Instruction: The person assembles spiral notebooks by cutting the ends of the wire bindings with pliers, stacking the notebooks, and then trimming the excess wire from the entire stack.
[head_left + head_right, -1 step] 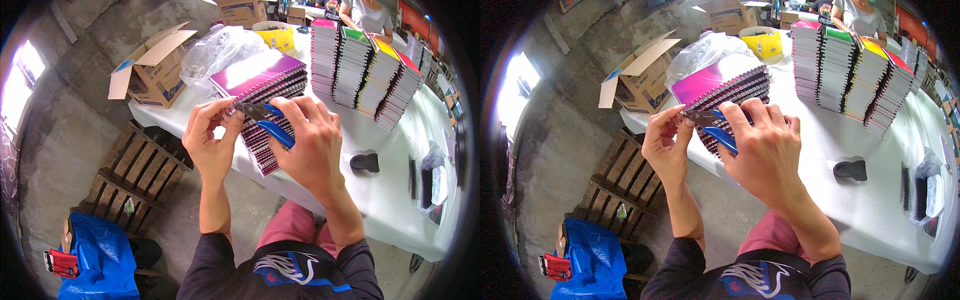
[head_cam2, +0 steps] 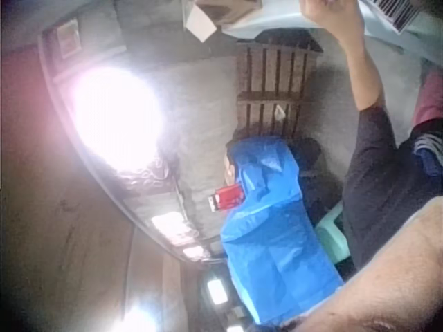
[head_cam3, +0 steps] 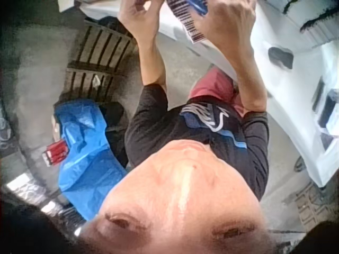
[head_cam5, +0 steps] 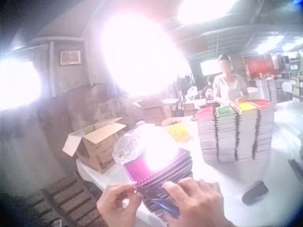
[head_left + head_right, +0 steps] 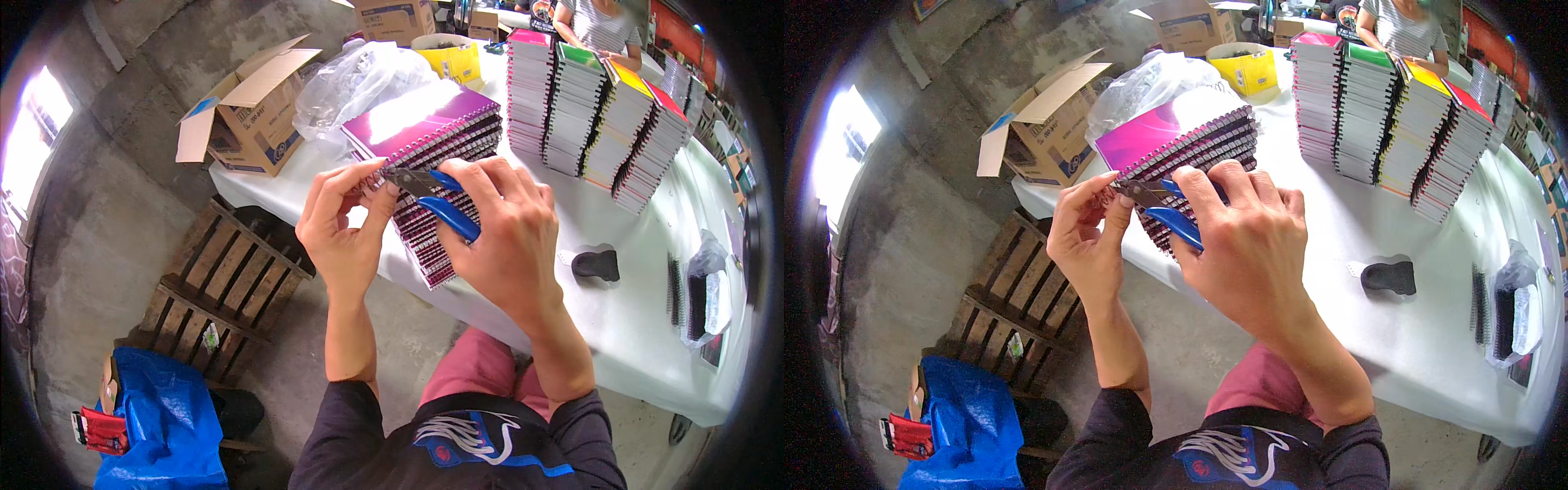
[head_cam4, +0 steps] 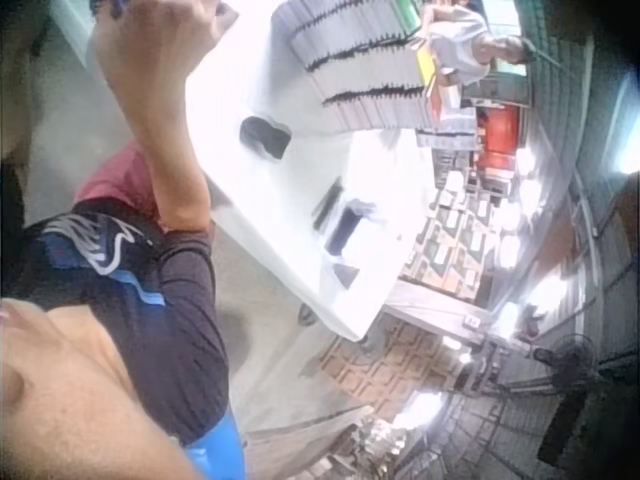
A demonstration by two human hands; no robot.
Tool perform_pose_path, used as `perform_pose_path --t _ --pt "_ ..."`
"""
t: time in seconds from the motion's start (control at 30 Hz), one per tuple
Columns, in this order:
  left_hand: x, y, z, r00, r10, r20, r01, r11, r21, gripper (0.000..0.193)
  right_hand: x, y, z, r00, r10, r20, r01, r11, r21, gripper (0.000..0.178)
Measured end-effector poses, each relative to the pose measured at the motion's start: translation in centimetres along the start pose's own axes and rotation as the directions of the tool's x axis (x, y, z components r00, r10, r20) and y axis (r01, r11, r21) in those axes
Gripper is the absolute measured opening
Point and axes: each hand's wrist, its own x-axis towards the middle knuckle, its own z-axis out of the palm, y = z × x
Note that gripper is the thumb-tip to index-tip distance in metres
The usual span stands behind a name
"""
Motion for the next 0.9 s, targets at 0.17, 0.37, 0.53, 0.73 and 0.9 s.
perform_pose_path --t 0.17,0.37,0.53,0.73,0.9 --pt "0.2 -0.1 -0.3 1.0 0.014 0.005 -0.014 0.999 0.036 0.025 0.1 0.4 0.6 1.0 0.018 0.006 -0.019 0.994 0.108 0.037" --pt "0.8 0.1 -1.3 0.999 0.015 0.041 -0.02 0.99 0.14 0.027 0.0 1.6 1.1 0.992 0.052 0.113 -0.073 0.979 0.188 0.042" --pt "3.4 -2.6 -5.2 0.897 0.052 -0.439 -0.021 0.997 0.075 0.026 -0.6 2.8 -1.9 0.993 -0.08 0.087 0.053 0.961 0.272 0.049" --pt "12.9 -8.3 -1.8 0.966 -0.076 -0.248 0.117 0.981 0.156 0.046 -3.7 5.9 -1.7 0.987 -0.036 0.158 0.007 0.983 0.185 0.047" --pt "12.9 -17.7 -2.0 0.931 -0.33 -0.155 0.345 0.935 0.081 0.049 -5.3 6.0 -2.0 0.973 0.136 0.187 -0.188 0.935 0.299 0.049"
